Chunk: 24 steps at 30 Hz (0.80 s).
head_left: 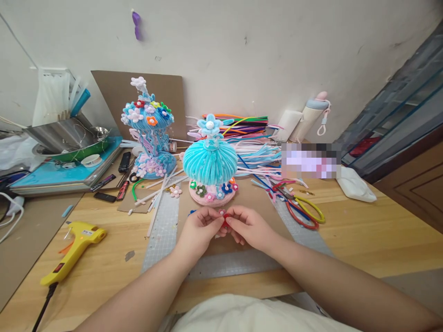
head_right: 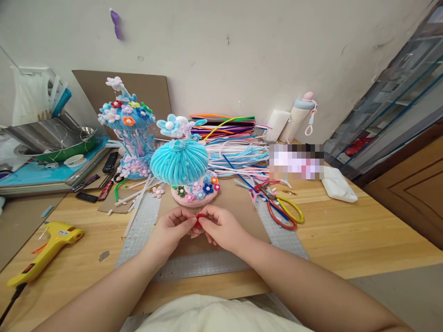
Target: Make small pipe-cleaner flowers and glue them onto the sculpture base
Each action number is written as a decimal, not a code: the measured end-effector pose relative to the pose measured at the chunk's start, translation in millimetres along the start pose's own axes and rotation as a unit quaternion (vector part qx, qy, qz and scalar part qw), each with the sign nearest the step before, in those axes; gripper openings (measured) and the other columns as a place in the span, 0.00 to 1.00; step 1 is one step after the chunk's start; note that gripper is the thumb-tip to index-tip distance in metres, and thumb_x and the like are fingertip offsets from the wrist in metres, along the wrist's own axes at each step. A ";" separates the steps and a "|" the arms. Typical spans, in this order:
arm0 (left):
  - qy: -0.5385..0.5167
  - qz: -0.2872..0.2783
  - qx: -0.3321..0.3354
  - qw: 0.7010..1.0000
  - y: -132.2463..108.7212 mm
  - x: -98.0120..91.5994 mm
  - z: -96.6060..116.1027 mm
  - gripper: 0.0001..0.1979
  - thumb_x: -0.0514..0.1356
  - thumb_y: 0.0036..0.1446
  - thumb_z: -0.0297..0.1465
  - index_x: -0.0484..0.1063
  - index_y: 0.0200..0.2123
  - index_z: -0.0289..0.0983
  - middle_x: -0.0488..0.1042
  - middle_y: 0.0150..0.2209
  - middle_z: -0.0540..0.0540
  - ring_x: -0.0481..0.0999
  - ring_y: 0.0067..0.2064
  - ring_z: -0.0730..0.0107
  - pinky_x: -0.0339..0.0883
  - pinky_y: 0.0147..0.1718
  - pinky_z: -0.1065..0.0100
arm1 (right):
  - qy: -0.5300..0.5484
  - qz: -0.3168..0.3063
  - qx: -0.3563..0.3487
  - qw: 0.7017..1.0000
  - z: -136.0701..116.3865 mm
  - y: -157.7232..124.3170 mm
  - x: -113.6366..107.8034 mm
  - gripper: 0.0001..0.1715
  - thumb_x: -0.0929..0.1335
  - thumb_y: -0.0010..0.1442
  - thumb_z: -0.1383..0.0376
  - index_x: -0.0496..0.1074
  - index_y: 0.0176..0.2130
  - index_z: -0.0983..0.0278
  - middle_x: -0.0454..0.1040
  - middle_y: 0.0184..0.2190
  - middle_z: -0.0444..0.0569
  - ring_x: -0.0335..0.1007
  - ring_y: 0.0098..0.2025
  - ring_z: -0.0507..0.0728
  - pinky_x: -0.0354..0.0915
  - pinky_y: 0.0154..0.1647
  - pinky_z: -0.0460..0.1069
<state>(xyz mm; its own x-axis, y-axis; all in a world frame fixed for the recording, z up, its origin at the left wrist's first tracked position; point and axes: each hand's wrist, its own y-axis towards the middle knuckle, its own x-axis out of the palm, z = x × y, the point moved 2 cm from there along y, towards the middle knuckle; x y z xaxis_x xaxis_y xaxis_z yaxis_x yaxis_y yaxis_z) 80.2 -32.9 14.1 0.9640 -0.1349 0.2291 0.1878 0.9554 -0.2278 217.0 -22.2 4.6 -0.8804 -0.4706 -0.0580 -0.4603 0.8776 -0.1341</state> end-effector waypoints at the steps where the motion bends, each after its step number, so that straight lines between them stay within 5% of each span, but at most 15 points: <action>1: -0.001 0.000 -0.001 1.000 -0.4 0.2 0.8 0.13 0.65 0.42 0.34 0.66 0.26 0.33 0.73 0.21 0.50 0.73 0.23 0.75 0.67 0.26 0.72 | 0.003 0.000 0.000 1.000 -1.1 -0.4 -0.1 0.10 0.61 0.56 0.59 0.62 0.32 0.65 0.65 0.20 0.39 0.55 0.14 0.44 0.53 0.11 0.39; 18: 0.013 -0.017 -0.022 1.000 0.5 2.9 -1.2 0.12 0.64 0.42 0.32 0.67 0.29 0.32 0.72 0.23 0.50 0.73 0.23 0.74 0.68 0.26 0.70 | 0.006 -0.011 0.002 1.000 -5.7 -1.9 -2.8 0.08 0.62 0.54 0.64 0.63 0.26 0.65 0.62 0.14 0.37 0.51 0.11 0.43 0.47 0.11 0.39; 24: 0.057 -0.019 0.039 0.997 -0.3 2.6 -5.3 0.07 0.62 0.42 0.29 0.67 0.25 0.34 0.72 0.24 0.51 0.75 0.27 0.73 0.69 0.31 0.69 | 0.058 -0.033 0.037 0.997 -0.4 -1.1 -2.7 0.10 0.63 0.54 0.62 0.63 0.27 0.66 0.62 0.14 0.37 0.50 0.10 0.42 0.43 0.09 0.39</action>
<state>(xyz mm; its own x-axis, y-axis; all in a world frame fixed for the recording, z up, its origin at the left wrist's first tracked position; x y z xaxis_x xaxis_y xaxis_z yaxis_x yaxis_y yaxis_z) 83.7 -34.9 9.7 0.9724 -0.1965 0.1260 0.2141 0.9659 -0.1458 219.8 -21.8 5.3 -0.8580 -0.5094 0.0667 -0.5113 0.8342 -0.2067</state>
